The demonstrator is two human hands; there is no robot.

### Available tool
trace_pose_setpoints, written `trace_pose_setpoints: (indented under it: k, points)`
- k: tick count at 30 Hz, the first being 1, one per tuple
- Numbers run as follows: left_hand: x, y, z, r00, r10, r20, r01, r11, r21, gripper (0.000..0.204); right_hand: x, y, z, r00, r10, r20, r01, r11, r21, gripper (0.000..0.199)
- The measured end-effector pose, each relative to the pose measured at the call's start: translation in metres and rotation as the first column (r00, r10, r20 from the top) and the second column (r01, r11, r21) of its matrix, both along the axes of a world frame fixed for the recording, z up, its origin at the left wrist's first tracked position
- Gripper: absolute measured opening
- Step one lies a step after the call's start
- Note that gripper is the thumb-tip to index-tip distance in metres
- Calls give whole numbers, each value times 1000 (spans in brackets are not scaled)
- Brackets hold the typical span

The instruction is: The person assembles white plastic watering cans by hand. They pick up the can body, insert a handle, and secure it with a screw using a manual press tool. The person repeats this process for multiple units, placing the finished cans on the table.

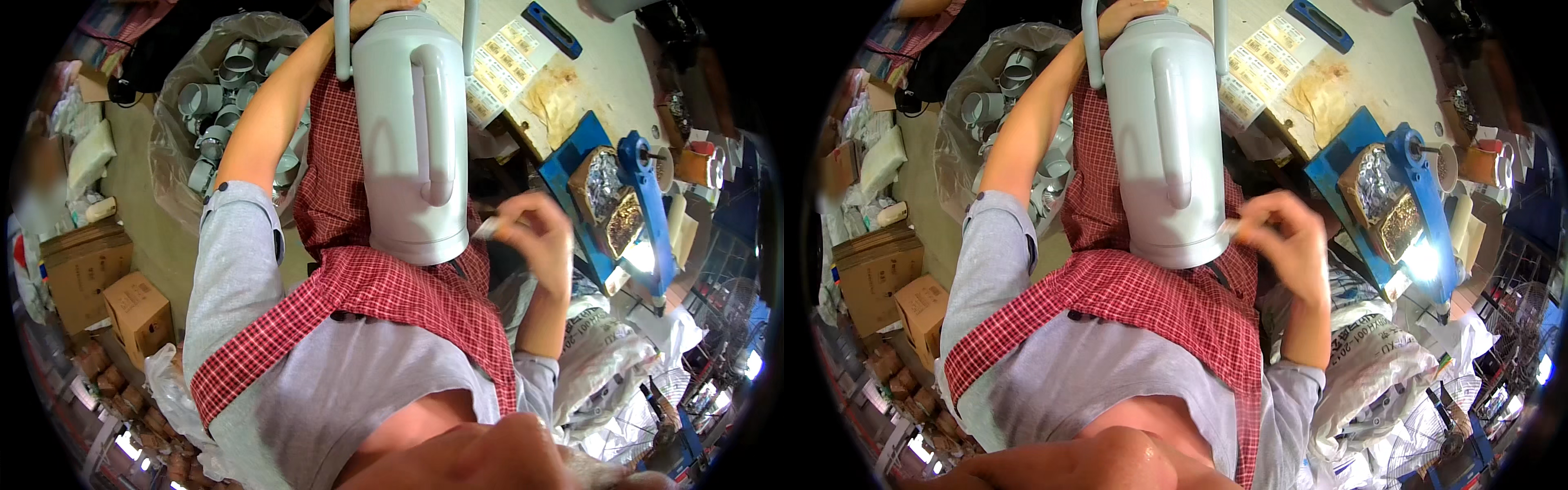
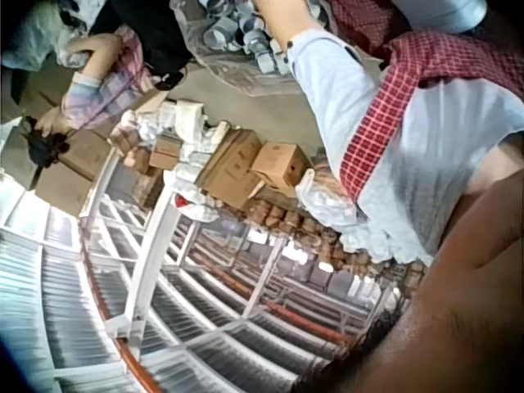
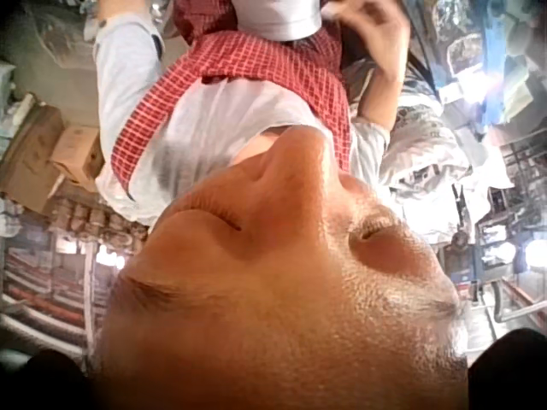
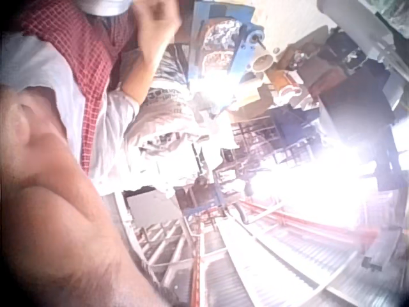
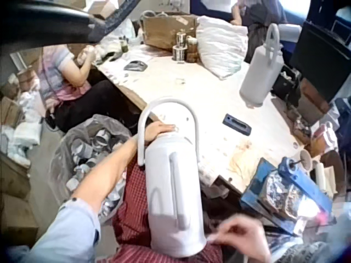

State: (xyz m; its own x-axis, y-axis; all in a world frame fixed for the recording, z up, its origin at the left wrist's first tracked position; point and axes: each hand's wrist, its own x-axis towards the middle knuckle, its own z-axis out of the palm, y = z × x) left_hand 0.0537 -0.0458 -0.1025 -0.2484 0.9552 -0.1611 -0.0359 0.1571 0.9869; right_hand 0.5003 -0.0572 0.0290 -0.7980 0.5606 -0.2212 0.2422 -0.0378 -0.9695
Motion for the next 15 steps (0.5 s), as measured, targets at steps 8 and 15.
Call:
trace_pose_setpoints:
  k: [8,15]
  points:
    - [-8,30,-20,867,-145,-477,259,948,182,27,-28,-38,-39,990,66,125,-61,997,-49,38]
    - [-15,41,-32,646,-130,-753,440,869,228,30,-29,-43,-30,986,45,158,-56,996,64,38]
